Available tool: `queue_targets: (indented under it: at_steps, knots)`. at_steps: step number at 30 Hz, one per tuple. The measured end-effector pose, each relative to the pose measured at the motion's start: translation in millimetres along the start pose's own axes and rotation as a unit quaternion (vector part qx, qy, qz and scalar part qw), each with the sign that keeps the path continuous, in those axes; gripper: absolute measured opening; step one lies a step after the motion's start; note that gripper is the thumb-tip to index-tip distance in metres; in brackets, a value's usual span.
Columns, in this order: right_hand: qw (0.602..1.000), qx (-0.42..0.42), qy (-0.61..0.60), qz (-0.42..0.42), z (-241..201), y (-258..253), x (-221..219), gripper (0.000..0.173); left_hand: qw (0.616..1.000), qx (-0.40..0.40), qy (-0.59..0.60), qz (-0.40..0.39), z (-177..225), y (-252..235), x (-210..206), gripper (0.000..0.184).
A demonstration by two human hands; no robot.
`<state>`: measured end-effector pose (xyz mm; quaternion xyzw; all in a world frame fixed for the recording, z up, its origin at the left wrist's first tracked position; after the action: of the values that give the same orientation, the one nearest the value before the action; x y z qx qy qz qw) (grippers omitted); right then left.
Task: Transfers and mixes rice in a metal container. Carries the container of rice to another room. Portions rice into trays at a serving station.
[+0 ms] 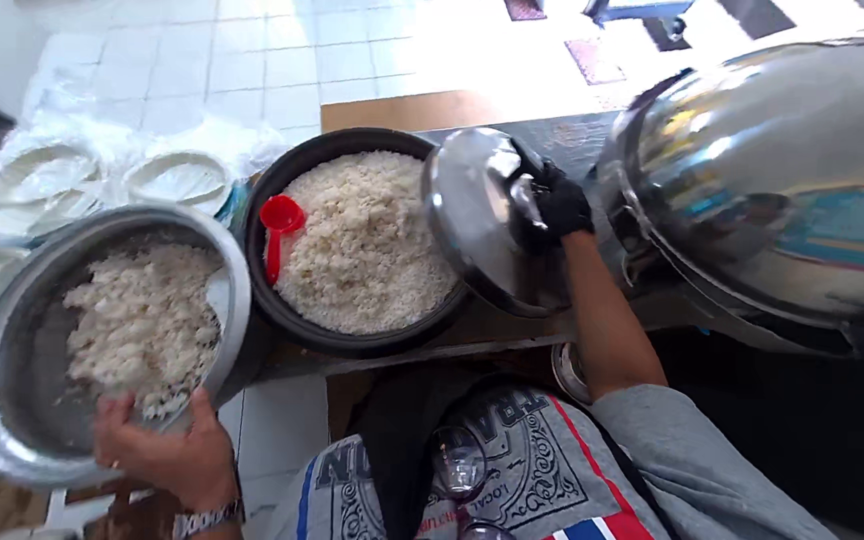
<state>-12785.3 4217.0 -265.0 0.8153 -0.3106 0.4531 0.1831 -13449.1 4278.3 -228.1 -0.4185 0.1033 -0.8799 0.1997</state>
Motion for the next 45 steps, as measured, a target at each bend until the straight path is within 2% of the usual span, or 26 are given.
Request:
queue_targets:
  at_steps: [4, 6, 8, 11, 13, 15, 16, 18, 20, 22, 24, 26, 28, 29, 32, 33, 36, 37, 39, 40, 42, 43, 45]
  knots:
    - [0.999, 0.007, -0.045, 0.002, 22, 1, -11, 0.050, 0.999, 0.044, 0.003, 0.013, -4, 11, 15, 0.067]
    - [1.000, 0.022, 0.011, 0.002, 28, -4, -13, 0.050, 0.997, 0.076, -0.001, 0.017, -20, 13, 22, 0.067]
    - [0.994, 0.024, 0.104, -0.013, 16, -3, -8, 0.058, 0.995, 0.093, -0.001, 0.031, -38, 11, 29, 0.067]
    - [0.989, 0.073, 0.130, 0.023, -50, 18, 9, 0.068, 0.991, 0.122, 0.000, 0.057, -67, 6, 41, 0.065]
    - [0.981, 0.171, 0.060, 0.063, -114, 38, 6, 0.064, 0.989, 0.132, -0.005, 0.070, -88, -1, 49, 0.064]
    - [0.957, 0.278, -0.070, 0.036, -197, 77, -16, 0.053, 0.988, 0.135, -0.007, 0.070, -110, -15, 56, 0.064]
    - [0.938, 0.314, -0.146, -0.006, -238, 99, -36, 0.052, 0.988, 0.135, -0.010, 0.070, -122, -25, 59, 0.064]
    - [0.893, 0.338, -0.254, -0.156, -316, 141, -95, 0.056, 0.987, 0.142, -0.016, 0.067, -149, -48, 65, 0.065]
    - [0.843, 0.354, -0.261, -0.310, -387, 178, -165, 0.055, 0.982, 0.174, -0.013, 0.066, -181, -75, 71, 0.068]
    - [0.811, 0.363, -0.146, -0.434, -451, 206, -240, 0.047, 0.972, 0.223, 0.032, 0.065, -217, -104, 72, 0.070]
    - [0.790, 0.363, 0.032, -0.493, -493, 219, -319, 0.036, 0.946, 0.311, 0.090, 0.028, -250, -125, 64, 0.073]
    - [0.761, 0.340, 0.233, -0.501, -514, 221, -377, 0.036, 0.900, 0.394, 0.185, -0.024, -277, -135, 42, 0.072]
    - [0.735, 0.318, 0.367, -0.474, -533, 212, -406, 0.041, 0.867, 0.432, 0.239, -0.063, -291, -135, 20, 0.068]
    - [0.753, 0.314, 0.369, -0.445, -540, 198, -417, 0.038, 0.862, 0.439, 0.243, -0.074, -295, -136, 14, 0.065]
    - [0.877, 0.245, 0.231, -0.343, -554, 148, -421, 0.042, 0.861, 0.441, 0.238, -0.087, -301, -135, 8, 0.063]
    - [0.884, 0.237, 0.230, -0.329, -553, 134, -425, 0.044, 0.860, 0.440, 0.242, -0.088, -302, -135, 7, 0.063]
    - [0.860, 0.264, 0.274, -0.341, -540, 116, -454, 0.059, 0.853, 0.441, 0.262, -0.099, -305, -135, 5, 0.065]
    - [0.869, 0.254, 0.252, -0.340, -536, 117, -460, 0.055, 0.850, 0.441, 0.270, -0.101, -304, -137, 5, 0.065]
    - [0.904, 0.204, 0.184, -0.328, -532, 136, -460, 0.050, 0.845, 0.440, 0.284, -0.107, -303, -138, 3, 0.067]
    - [0.912, 0.186, 0.173, -0.323, -531, 154, -455, 0.056, 0.843, 0.441, 0.290, -0.105, -303, -138, 2, 0.067]
    - [0.942, 0.085, 0.128, -0.298, -516, 192, -442, 0.069, 0.839, 0.445, 0.299, -0.096, -302, -138, 4, 0.066]
    - [0.948, 0.042, 0.114, -0.295, -506, 208, -443, 0.080, 0.837, 0.449, 0.300, -0.090, -302, -140, 5, 0.064]
    - [0.940, 0.018, 0.148, -0.307, -489, 232, -451, 0.097, 0.833, 0.456, 0.302, -0.083, -302, -139, 9, 0.062]
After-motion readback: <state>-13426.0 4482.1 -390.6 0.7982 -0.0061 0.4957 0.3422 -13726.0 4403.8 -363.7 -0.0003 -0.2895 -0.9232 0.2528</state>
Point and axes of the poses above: each hand's wrist, its own y-axis away from the middle knuckle, its own x-axis out of the back of the hand, z = x × y, the point moved 10 cm from there along -y, towards the middle knuckle, and after that the axes turned 9 degrees about x, right-handed, at the moved point
